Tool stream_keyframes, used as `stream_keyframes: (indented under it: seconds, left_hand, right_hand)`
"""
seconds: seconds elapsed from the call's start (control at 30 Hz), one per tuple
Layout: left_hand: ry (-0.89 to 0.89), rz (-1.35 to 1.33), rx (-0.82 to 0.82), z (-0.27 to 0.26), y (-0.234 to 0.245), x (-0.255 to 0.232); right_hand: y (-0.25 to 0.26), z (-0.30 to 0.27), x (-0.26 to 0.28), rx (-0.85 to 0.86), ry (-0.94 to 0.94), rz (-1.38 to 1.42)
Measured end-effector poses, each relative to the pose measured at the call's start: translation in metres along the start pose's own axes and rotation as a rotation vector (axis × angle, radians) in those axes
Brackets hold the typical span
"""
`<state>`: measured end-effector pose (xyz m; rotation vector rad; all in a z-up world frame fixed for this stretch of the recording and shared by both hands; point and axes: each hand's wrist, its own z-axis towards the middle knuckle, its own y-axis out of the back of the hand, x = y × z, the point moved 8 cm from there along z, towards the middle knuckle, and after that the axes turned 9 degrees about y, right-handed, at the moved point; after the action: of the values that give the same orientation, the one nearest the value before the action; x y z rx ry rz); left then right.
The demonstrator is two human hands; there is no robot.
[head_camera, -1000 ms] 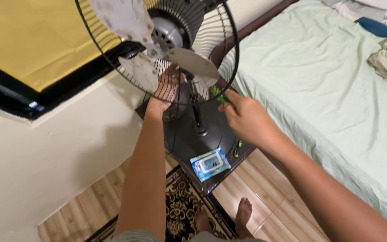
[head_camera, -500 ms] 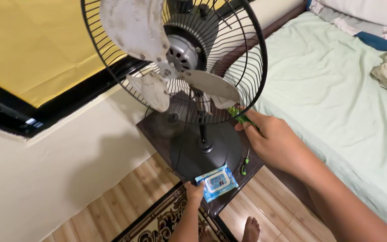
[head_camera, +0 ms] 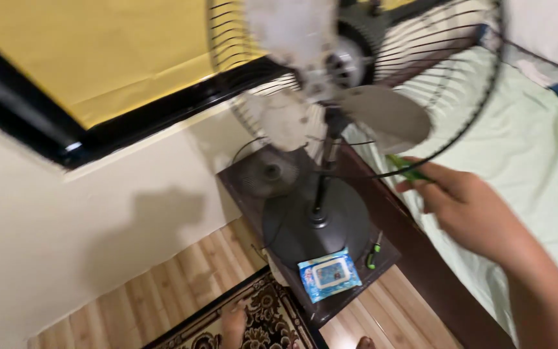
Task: The person disassembles a black standing fan using a green screwdriver. They remove the front grille, unscrew the neck, and detach the fan head from the stand, placing the head on the floor.
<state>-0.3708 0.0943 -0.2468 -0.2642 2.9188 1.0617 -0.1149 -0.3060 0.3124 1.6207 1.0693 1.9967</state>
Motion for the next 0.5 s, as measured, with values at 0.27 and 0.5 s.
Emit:
stream_keyframes:
  seconds: [0.27, 0.5]
  left_hand:
    - [-0.26, 0.539, -0.109, 0.106, 0.171, 0.185]
    - [-0.328, 0.642, -0.293, 0.174, 0.218, 0.216]
  right_hand:
    - [-0.138, -0.041, 0.002, 0.025, 0.034, 0.133]
    - [-0.404, -0.191, -0.043, 0.496, -0.196, 0.25]
